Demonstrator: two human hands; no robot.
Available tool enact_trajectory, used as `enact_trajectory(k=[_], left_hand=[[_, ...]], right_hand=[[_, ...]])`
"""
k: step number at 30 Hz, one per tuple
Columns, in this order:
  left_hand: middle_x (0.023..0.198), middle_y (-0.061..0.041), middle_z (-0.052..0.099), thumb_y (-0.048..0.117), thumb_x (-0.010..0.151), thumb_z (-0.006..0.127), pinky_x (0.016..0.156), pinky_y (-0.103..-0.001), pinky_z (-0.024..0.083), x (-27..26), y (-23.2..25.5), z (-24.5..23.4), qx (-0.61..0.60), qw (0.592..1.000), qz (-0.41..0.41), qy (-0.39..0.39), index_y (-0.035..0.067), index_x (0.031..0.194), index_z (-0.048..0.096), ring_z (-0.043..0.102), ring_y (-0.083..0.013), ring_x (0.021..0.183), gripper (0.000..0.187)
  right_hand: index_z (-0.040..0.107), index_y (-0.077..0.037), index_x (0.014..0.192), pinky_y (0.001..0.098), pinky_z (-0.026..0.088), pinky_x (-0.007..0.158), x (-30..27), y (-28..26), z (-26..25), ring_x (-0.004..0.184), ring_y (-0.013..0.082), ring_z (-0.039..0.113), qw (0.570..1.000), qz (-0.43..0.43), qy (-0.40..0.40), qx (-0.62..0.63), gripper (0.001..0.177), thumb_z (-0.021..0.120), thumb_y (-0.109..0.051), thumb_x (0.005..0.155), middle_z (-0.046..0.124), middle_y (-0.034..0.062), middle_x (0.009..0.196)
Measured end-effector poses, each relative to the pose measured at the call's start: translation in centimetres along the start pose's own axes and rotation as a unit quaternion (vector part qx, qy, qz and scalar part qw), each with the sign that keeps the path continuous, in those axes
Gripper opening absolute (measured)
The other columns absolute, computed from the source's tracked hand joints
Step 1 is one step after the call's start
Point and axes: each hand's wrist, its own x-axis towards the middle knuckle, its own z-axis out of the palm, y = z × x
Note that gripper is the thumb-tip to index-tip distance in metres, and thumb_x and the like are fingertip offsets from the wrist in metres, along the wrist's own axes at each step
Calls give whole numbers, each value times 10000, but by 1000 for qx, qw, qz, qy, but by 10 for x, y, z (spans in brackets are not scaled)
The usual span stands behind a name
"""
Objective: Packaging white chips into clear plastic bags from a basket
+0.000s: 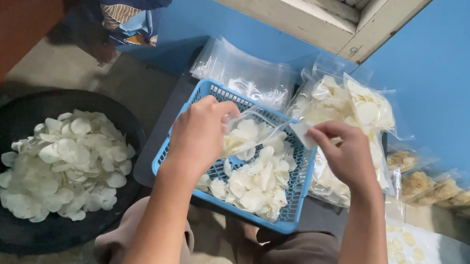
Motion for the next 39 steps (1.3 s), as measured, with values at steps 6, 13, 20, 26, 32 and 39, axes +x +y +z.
enact_trajectory(k=[6, 13, 20, 26, 32, 39], left_hand=[[925, -8, 676, 89, 882, 719, 838, -533, 602, -8, 4, -11, -19, 999, -26, -42, 285, 1085, 749, 742, -364, 920, 284], [892, 8, 706, 64, 835, 750, 837, -522, 598, -11, 8, -20, -11, 997, -8, -73, 293, 1111, 777, 743, -330, 932, 359], [918, -60, 763, -37, 832, 710, 873, -541, 592, -16, 13, -21, -48, 996, 4, -79, 195, 1060, 817, 746, -382, 950, 342], [895, -44, 773, -65, 825, 704, 864, -510, 602, -16, 8, -18, -57, 996, 4, -67, 211, 1068, 822, 755, -352, 941, 387], [856, -19, 775, -26, 832, 706, 862, -503, 619, -13, 10, -16, -72, 995, 10, -68, 244, 995, 835, 758, -340, 926, 341], [819, -3, 778, 14, 853, 709, 827, -487, 636, -9, 21, -6, -57, 996, 11, -69, 278, 984, 833, 770, -321, 896, 319]], right_hand=[[773, -81, 1051, 299, 555, 650, -9, -64, 7, 857, 186, 685, 986, -145, 50, 69, 116, 760, -76, 936, 750, 73, 959], [672, -92, 955, 447, 542, 755, -12, -112, 13, 920, 320, 659, 939, -306, -68, -140, 84, 623, -28, 975, 686, 74, 836], [739, -139, 906, 443, 572, 698, -8, -110, 38, 792, 299, 705, 951, -206, -181, -147, 104, 665, -68, 927, 775, 40, 781], [714, -97, 915, 401, 548, 664, -1, -111, 48, 714, 288, 707, 951, -130, -261, -100, 116, 630, -20, 936, 764, 69, 751], [744, -76, 981, 406, 578, 752, 18, -93, 62, 826, 293, 766, 925, -50, -350, -142, 182, 562, -76, 972, 802, 99, 861], [734, -80, 857, 358, 541, 628, 23, -51, 98, 614, 194, 656, 935, -140, -275, -174, 131, 689, -73, 734, 759, 24, 712]])
